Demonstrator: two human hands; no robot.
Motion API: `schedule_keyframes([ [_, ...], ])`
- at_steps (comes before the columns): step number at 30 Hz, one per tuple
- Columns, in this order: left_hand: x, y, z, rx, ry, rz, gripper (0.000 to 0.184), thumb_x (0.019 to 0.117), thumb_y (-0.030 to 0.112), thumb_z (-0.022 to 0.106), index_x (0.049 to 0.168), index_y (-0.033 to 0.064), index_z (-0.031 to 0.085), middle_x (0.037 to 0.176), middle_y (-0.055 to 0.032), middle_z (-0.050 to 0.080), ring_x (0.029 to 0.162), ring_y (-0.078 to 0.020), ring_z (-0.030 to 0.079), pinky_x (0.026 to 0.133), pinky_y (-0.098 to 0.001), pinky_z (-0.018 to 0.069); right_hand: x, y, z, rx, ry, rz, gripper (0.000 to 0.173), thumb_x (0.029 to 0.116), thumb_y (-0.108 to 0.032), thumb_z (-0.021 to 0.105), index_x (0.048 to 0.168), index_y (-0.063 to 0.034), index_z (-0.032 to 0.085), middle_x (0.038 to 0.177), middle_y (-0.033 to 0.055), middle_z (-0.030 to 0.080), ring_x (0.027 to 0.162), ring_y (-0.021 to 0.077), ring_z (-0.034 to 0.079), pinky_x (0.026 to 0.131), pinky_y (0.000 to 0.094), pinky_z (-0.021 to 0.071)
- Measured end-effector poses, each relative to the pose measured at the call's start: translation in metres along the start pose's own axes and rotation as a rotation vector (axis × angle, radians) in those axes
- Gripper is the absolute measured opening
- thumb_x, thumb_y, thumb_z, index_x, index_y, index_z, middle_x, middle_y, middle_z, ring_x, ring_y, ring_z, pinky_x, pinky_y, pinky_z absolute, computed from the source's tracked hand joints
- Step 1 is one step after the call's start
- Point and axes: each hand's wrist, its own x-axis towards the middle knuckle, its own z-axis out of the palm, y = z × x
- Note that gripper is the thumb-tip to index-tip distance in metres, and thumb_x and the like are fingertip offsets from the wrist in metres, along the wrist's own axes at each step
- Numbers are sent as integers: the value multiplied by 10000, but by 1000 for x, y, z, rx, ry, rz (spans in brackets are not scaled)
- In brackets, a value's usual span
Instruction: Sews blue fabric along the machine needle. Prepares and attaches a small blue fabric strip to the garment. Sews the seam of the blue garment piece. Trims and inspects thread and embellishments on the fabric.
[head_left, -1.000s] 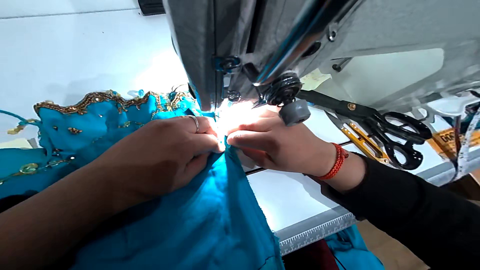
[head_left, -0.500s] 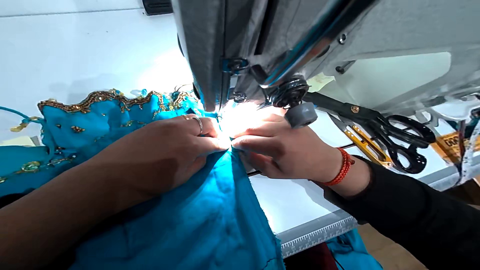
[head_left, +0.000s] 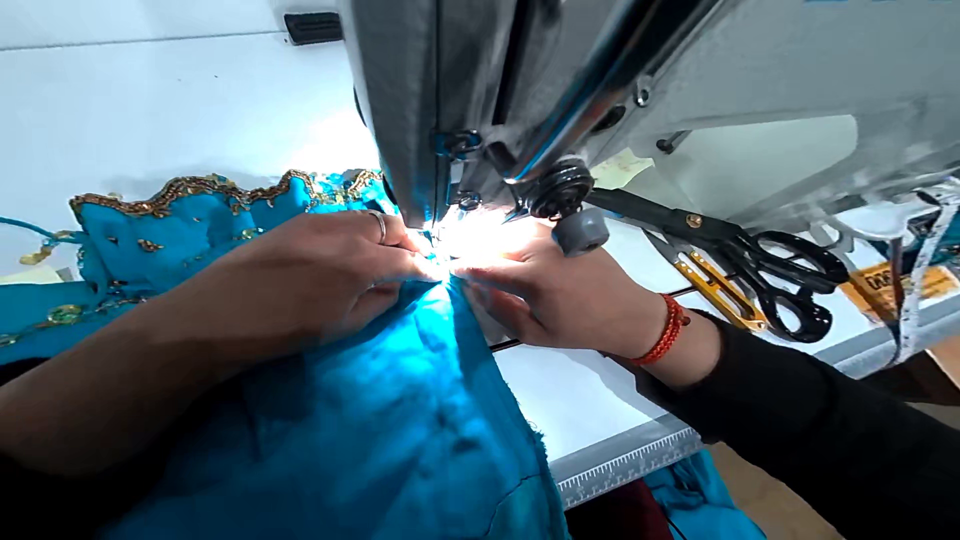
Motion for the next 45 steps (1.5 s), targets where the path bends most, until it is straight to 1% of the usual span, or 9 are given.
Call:
schedule_keyframes([
  [8,1,-1,-1,-19,-7,-1,344,932,190,476,1053,199,799,1136,-21,744,1116,-214,684,910,-388,545,-2,6,4,13,13,-13,336,930,-210,496,1077,-139,790,745,28,681,761,228,628,761,427,426],
  [14,3,1,-3,0,29,-22,292,911,161,508,967,119,791,1044,-58,750,945,-235,705,770,-377,550,0,6,5,-19,-11,12,360,944,-217,468,1097,-136,783,753,50,682,753,254,631,720,444,429],
  [17,4,1,-4,8,25,-21,284,910,153,518,964,107,793,1074,-64,758,958,-244,716,780,-393,561,-1,4,4,-47,-20,19,363,943,-219,478,1126,-144,782,792,49,703,779,257,639,730,443,428],
  [21,5,2,-3,2,48,-46,286,902,164,522,917,127,805,1038,-65,763,964,-232,726,792,-389,575,-19,-7,-23,-164,12,97,224,927,-189,561,998,-76,741,895,98,679,902,305,643,795,478,455],
  [24,7,3,-4,17,29,-49,262,892,166,542,909,134,802,991,-53,760,940,-234,719,766,-397,566,-67,-9,-61,-320,91,405,339,1006,-217,514,1176,-11,723,1263,162,708,1210,342,648,990,520,482],
  [29,10,4,-9,-26,-3,-95,237,891,99,575,925,98,810,948,-71,741,876,-245,707,738,-420,555,-208,40,-99,-508,302,848,442,1068,-356,489,1347,-48,641,1427,180,597,1346,342,557,1122,518,432],
  [32,13,7,-11,-21,-9,-111,190,861,64,620,898,84,805,937,-84,744,876,-264,715,735,-443,563,-225,47,-97,-480,282,854,517,1059,-381,484,1437,-39,570,1512,201,523,1451,357,453,1194,525,355],
  [41,5,-1,-2,-30,14,-43,275,903,187,552,963,189,821,1062,-31,761,1009,-221,723,828,-404,580,-199,29,-81,-392,331,879,486,1084,-318,452,1324,60,640,1400,258,612,1385,402,529,1190,515,372],
  [45,7,-2,-4,-13,3,-42,280,902,198,550,965,202,823,1064,-18,766,996,-209,723,802,-389,574,-200,27,-83,-434,349,832,554,1053,-353,496,1474,7,500,1545,267,459,1471,413,405,1199,529,335],
])
